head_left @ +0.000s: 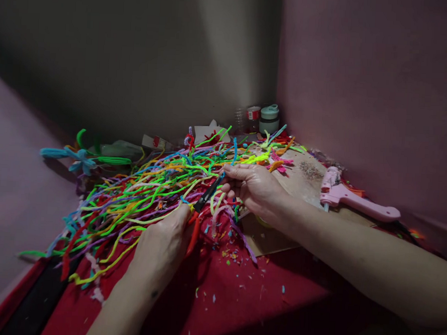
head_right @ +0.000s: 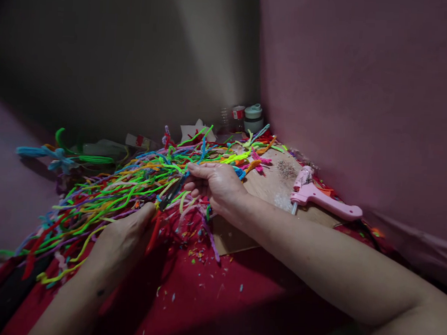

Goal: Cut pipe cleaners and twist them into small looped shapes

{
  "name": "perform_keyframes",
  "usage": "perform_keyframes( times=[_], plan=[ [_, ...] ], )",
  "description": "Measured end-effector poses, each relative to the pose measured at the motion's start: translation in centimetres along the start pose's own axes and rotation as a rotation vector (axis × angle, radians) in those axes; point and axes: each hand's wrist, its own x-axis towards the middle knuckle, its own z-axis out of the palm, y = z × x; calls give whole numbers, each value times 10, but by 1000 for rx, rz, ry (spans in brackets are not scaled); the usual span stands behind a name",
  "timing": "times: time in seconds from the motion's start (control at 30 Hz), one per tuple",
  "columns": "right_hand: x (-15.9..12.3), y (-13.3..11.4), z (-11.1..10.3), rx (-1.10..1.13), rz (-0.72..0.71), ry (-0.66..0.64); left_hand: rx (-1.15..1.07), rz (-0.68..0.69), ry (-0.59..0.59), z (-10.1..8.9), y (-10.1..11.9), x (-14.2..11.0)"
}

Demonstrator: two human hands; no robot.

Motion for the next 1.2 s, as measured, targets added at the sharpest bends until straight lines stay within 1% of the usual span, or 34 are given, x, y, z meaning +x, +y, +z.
perform_keyframes(
  times=[0.07,0.1,0.2,0.23,0.27,0.3,0.37,0.43,0.5,0.6,0.73,0.9,1.0,1.1,1.2],
  plan=[
    [0,0,0,-7,-14,-2,-84,-30,51,1,-1,1],
    [0,0,0,-14,-28,-2,-146,-69,115,0,-1,1],
    [-1,4,-1,-43,-78,-17,-428,-227,398,-6,5,-2],
    [-1,6,-1,-54,-94,-25,-534,-263,472,-9,8,-3],
    [-2,9,-1,-61,-105,-34,-631,-281,514,-12,11,-5],
    [-3,11,0,-66,-106,-43,-711,-279,531,-15,15,-6],
    [-5,17,2,-56,-75,-52,-806,-228,546,-18,22,-7],
    [-8,21,4,-33,-14,-66,-845,-149,549,-17,26,-7],
    [-10,23,6,-12,25,-94,-870,-81,520,-15,28,-4],
    [-12,23,7,18,41,-115,-895,-50,465,-12,26,-1],
    [-12,23,6,33,66,-109,-989,-65,433,-11,22,1],
    [-10,21,5,55,59,-87,-1075,-163,357,-13,17,2],
    [-9,18,5,69,67,-115,-1117,-185,322,-15,16,3],
    [-9,14,5,83,81,-164,-1149,-192,323,-16,15,3],
    [-9,13,3,62,54,-166,-1154,-210,331,-17,13,2]
  ],
)
